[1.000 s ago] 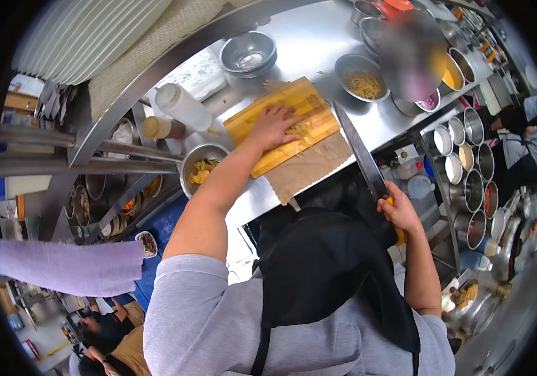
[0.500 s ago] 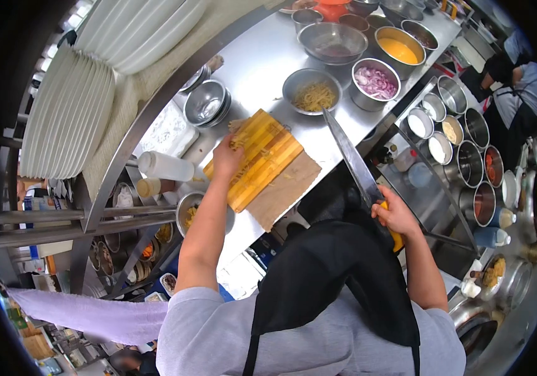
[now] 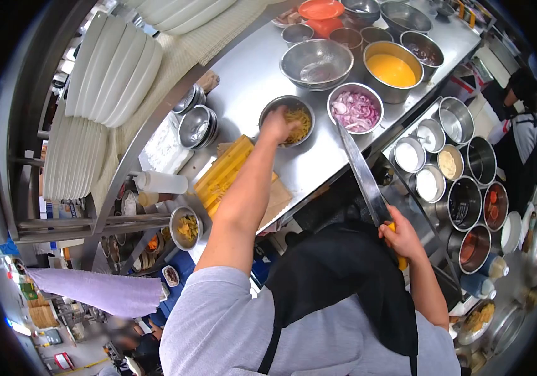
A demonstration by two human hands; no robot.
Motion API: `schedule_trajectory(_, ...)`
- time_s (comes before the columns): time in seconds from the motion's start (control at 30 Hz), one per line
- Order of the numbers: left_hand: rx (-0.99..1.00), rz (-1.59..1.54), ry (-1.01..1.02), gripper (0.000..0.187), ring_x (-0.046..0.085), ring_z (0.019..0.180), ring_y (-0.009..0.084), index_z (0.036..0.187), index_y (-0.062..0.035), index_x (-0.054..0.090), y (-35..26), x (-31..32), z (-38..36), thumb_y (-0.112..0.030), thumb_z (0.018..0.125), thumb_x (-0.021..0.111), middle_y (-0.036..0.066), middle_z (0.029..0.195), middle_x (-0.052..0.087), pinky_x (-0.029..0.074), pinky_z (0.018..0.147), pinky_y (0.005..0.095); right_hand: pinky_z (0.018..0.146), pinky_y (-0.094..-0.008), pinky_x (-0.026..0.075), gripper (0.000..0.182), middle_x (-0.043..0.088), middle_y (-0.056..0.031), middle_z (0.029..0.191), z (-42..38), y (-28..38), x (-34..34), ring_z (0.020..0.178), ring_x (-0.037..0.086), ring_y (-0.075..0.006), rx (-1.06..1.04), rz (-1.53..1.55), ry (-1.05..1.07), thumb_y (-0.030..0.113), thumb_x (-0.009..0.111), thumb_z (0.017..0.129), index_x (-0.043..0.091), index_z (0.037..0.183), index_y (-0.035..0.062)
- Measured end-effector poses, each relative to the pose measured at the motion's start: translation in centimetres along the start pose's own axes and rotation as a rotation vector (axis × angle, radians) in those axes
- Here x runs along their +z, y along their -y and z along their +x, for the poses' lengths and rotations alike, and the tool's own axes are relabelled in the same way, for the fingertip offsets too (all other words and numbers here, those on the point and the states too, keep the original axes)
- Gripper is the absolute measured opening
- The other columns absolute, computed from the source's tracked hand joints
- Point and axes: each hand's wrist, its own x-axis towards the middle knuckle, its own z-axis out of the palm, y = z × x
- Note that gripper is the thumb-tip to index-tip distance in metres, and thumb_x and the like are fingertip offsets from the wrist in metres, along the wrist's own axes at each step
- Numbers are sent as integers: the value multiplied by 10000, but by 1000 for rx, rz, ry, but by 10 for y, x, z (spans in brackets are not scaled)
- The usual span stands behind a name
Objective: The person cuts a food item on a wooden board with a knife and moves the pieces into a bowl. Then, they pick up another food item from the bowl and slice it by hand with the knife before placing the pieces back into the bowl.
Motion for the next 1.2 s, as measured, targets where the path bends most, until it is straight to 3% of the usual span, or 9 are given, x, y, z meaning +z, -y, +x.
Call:
schedule_trajectory(0.27, -104, -379, -382, 243, 746, 934, 363, 1065, -41, 745, -64, -147, -4, -254, 962, 687, 175, 995, 769, 575, 840, 416, 578, -289, 478, 505, 677, -52, 790, 31, 3, -40, 611, 599, -122, 14, -61, 182, 47, 627, 941, 503, 1429, 70)
schedule_trajectory(0.37, -57, -222, -442, 247, 741, 977, 350, 1093, -60, 753, -37, -88, -5, -257, 971, 667, 180, 1039, 761, 572, 865, 416, 598, -319, 499, 508, 691, -79, 786, 51, 16, -35, 632, 637, -163, -9, -158, 201, 56, 641, 940, 501, 1428, 68)
schedule_trajectory(0.4, 48, -28, -26, 253, 733, 1019, 341, 1128, -63, 751, -3, -70, -10, -246, 979, 660, 179, 1083, 755, 567, 887, 415, 614, -344, 514, 511, 697, -95, 781, 54, 20, -33, 642, 661, -196, -10, -218, 188, 62, 647, 941, 499, 1430, 72)
schedule_trajectory(0.5, -215, -251, -289, 253, 727, 1038, 341, 1143, -62, 750, 1, -112, -60, -233, 984, 654, 174, 1106, 754, 564, 900, 415, 679, -397, 542, 510, 712, -122, 802, 67, 21, -26, 714, 714, -277, -245, -384, 210, 73, 648, 946, 500, 1434, 90)
schedule_trajectory(0.57, -211, -451, -385, 252, 728, 1033, 350, 1153, -50, 745, 72, -121, -92, -216, 984, 658, 175, 1105, 758, 566, 894, 417, 810, -454, 550, 510, 730, -193, 946, 72, 40, -17, 895, 730, -377, -120, -481, 316, 85, 643, 952, 501, 1441, 119)
schedule_trajectory(0.7, -481, -135, -436, 276, 686, 1097, 396, 1210, -32, 710, 159, -107, -190, -166, 979, 640, 201, 1147, 737, 536, 962, 457, 867, -520, 539, 548, 725, -224, 1016, 106, 60, 35, 980, 705, -420, -374, -743, 382, 124, 611, 971, 468, 1500, 135)
schedule_trajectory(0.8, -617, -40, -543, 354, 600, 1236, 424, 1315, -22, 640, 165, -71, -242, -144, 984, 609, 232, 1288, 662, 478, 1055, 477, 886, -538, 542, 579, 715, -251, 1036, 140, 88, 87, 1000, 699, -437, -477, -978, 371, 116, 552, 987, 422, 1551, 141)
schedule_trajectory(0.93, -579, -84, -633, 447, 487, 1348, 443, 1418, -12, 538, 169, -44, -266, -122, 988, 588, 257, 1440, 537, 408, 1128, 494, 890, -537, 554, 636, 702, -291, 1029, 177, 101, 152, 998, 707, -440, -481, -1180, 358, 57, 490, 975, 358, 1593, 128)
schedule_trajectory(1.2, -703, -63, -723, 471, 506, 1276, 458, 1400, -16, 542, 154, -56, -279, -78, 940, 623, 250, 1387, 533, 423, 1106, 513, 862, -553, 550, 706, 705, -294, 964, 171, 87, 219, 952, 698, -469, -553, -1239, 608, 82, 542, 950, 306, 1615, 81)
